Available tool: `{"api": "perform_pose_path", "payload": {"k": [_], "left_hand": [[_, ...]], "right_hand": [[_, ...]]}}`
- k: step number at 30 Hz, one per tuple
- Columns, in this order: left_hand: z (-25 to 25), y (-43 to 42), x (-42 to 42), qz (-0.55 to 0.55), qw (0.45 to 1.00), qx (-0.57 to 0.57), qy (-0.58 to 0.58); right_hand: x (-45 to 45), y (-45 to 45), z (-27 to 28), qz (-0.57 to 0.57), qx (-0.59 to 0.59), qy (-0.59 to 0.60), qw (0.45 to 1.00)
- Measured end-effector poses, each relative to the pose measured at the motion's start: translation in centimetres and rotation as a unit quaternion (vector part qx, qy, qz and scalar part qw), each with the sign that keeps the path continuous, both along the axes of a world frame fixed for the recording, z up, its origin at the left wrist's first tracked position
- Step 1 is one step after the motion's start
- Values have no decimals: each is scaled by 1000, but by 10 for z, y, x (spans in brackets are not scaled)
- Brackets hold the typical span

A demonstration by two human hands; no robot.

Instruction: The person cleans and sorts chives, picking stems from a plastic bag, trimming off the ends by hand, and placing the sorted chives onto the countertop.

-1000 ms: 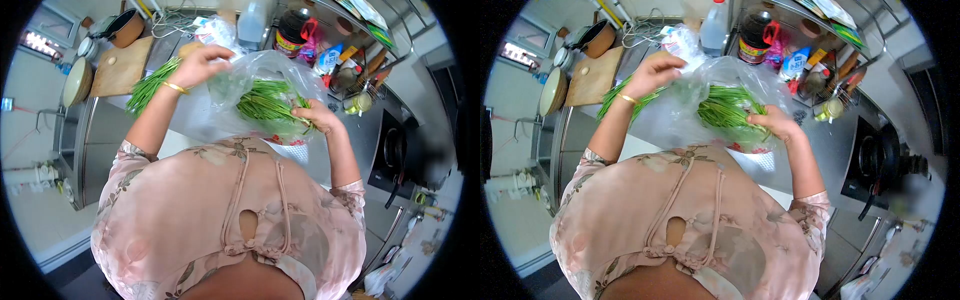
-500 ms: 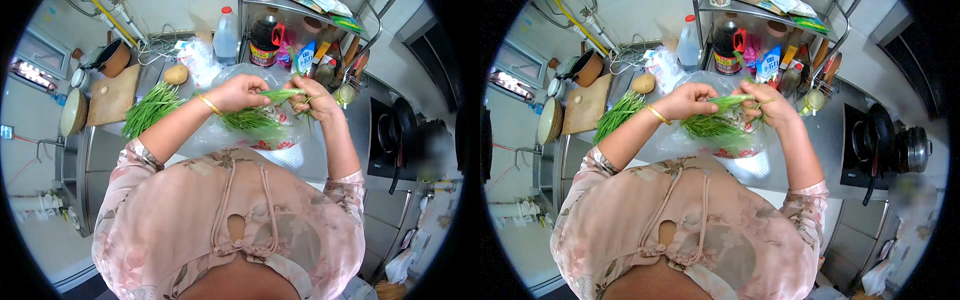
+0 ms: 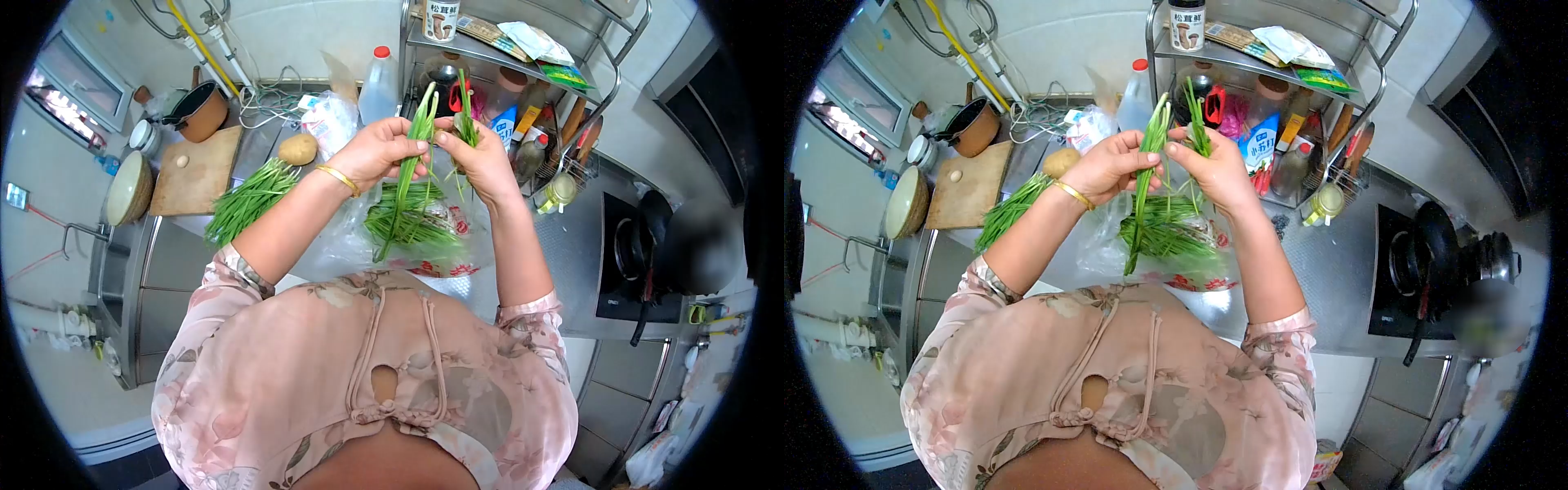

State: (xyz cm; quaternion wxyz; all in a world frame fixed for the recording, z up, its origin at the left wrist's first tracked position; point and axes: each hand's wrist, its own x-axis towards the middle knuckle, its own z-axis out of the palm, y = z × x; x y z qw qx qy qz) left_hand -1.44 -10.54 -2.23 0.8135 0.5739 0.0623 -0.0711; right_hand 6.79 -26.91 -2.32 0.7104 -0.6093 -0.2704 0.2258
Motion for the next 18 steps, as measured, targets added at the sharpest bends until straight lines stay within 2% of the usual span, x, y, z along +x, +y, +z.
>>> {"api": "perform_pose_path", "payload": {"k": [5,12,18], "left_hand": [[1,0,-5,9,1000,22,12],[0,5,-5,6,994,-96,42],[-1,4,-2,24,996,-84,24]], "right_hand": [[3,16,-2,9,16,-32,999],[6,14,-2,26,37,51,998],[12,12,0,38,73,95,992]]}}
